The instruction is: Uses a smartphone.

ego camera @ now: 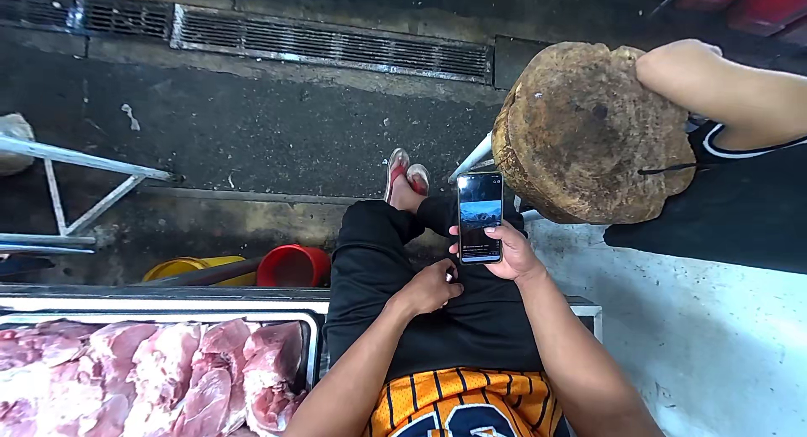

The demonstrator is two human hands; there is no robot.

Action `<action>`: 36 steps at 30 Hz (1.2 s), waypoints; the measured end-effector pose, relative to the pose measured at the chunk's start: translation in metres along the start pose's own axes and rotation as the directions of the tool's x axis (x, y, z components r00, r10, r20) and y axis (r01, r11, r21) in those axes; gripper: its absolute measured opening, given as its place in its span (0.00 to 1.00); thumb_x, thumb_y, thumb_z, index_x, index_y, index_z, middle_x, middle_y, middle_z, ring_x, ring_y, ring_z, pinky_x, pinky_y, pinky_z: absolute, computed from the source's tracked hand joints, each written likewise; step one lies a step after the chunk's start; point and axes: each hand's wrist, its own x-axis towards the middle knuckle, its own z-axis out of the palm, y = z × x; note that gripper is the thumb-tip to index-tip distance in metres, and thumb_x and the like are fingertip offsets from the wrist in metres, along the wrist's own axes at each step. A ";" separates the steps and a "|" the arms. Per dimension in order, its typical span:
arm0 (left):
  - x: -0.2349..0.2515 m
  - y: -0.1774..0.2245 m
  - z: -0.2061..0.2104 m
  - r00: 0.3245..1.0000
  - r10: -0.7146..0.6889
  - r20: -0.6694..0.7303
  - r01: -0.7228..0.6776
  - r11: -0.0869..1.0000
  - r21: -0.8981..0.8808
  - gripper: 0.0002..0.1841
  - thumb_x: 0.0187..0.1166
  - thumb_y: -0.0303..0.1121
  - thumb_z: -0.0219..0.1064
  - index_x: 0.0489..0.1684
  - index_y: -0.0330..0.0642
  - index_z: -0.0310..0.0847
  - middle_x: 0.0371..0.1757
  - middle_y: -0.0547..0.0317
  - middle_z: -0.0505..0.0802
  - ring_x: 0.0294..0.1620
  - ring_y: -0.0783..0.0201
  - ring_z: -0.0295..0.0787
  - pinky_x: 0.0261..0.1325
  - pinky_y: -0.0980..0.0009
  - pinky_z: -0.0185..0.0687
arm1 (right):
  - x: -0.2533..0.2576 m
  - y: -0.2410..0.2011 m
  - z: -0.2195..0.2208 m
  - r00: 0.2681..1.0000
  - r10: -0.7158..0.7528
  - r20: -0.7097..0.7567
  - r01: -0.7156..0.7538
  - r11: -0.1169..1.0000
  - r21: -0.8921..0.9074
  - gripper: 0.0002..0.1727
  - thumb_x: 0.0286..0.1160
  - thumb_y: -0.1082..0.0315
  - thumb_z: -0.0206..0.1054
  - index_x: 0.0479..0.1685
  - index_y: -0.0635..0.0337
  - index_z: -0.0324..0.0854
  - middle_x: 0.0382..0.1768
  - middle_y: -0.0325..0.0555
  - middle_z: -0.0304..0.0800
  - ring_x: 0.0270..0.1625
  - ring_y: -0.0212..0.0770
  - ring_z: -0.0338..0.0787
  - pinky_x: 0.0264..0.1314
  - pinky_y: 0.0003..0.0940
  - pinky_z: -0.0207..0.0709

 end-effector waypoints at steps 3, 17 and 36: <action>-0.001 -0.001 0.000 1.000 0.000 0.000 0.000 1.000 0.014 0.18 0.80 0.43 0.68 0.62 0.48 0.75 0.32 0.58 0.87 0.21 0.65 0.84 0.27 0.68 0.84 | -0.002 0.002 0.000 1.000 0.002 -0.006 -0.002 1.000 -0.001 0.25 0.84 0.54 0.60 0.75 0.55 0.72 0.64 0.71 0.85 0.61 0.67 0.90 0.68 0.61 0.82; 0.004 -0.013 -0.001 1.000 0.028 -0.006 -0.029 0.994 -0.109 0.18 0.80 0.41 0.69 0.63 0.46 0.76 0.32 0.59 0.88 0.22 0.67 0.84 0.28 0.71 0.84 | -0.008 -0.002 -0.005 0.995 0.023 -0.098 -0.024 1.000 -0.012 0.28 0.83 0.48 0.58 0.77 0.52 0.68 0.65 0.68 0.85 0.60 0.63 0.91 0.68 0.57 0.83; 0.003 -0.004 0.003 1.000 -0.009 -0.021 0.009 1.000 0.008 0.20 0.80 0.43 0.68 0.65 0.48 0.75 0.33 0.59 0.88 0.22 0.67 0.84 0.27 0.70 0.83 | -0.008 0.000 -0.006 0.998 0.015 -0.058 -0.016 1.000 -0.014 0.24 0.83 0.57 0.56 0.77 0.50 0.69 0.67 0.66 0.84 0.63 0.63 0.89 0.67 0.60 0.82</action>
